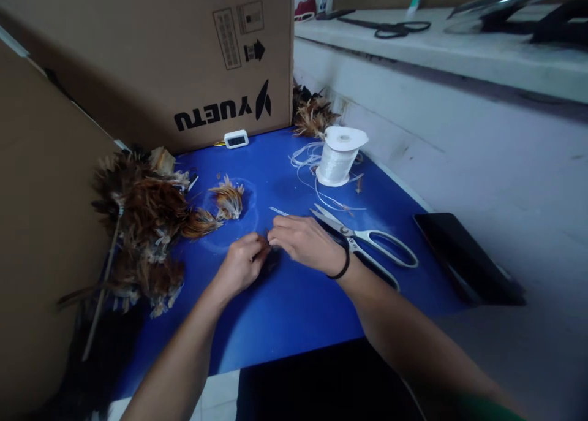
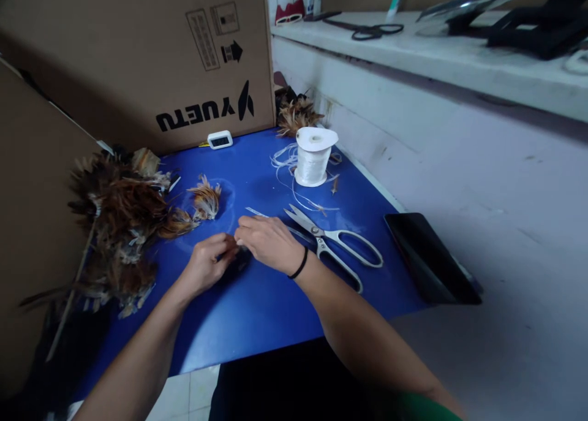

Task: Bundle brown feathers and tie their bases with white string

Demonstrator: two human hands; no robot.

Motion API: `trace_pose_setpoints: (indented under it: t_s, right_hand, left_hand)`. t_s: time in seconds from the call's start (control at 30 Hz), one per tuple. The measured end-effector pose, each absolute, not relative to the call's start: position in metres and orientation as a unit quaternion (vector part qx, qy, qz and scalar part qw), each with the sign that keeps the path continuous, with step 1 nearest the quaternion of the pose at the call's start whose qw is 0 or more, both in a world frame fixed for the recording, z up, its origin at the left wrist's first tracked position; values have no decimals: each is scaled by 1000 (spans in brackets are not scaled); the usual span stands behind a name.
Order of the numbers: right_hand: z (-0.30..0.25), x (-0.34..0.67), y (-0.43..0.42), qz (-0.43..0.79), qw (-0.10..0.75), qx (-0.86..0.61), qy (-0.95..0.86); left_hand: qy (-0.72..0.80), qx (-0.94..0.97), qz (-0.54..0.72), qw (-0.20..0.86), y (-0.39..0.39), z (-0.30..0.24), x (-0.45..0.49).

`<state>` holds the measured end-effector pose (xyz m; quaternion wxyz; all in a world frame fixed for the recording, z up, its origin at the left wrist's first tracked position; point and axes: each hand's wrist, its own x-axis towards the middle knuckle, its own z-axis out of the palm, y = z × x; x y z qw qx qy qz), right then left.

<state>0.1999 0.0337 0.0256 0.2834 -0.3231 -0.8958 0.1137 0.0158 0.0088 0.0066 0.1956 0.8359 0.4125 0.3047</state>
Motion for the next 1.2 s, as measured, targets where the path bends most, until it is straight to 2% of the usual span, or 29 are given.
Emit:
trace_pose_setpoints:
  t_s: [0.17, 0.3, 0.37, 0.5, 0.6, 0.8, 0.97, 1.07, 1.2]
  right_hand:
    - [28, 205, 44, 373, 308, -307, -819]
    - [25, 201, 48, 597, 341, -301, -661]
    - [23, 195, 47, 645, 383, -287, -595]
    - [20, 181, 44, 621, 459, -313, -553]
    - [18, 173, 38, 584, 468, -343, -568]
    - [11, 167, 29, 442, 461, -440, -631]
    - [11, 159, 25, 483, 498, -435, -575]
    - [12, 155, 25, 511, 509, -458, -520]
    - [12, 156, 27, 547, 505, -469, -475]
  left_hand:
    - [362, 805, 292, 369, 8, 24, 12]
    - [365, 717, 358, 474, 6, 26, 11]
    - [376, 653, 422, 504, 6, 22, 13]
    - [408, 541, 517, 523, 9, 14, 18]
    - [441, 549, 543, 458, 11, 12, 19]
    - [496, 693, 493, 174, 6, 13, 19]
    - [478, 762, 436, -31, 3, 8, 20]
    - [460, 786, 409, -65, 4, 2, 19]
    - [452, 796, 401, -39, 3, 0, 18]
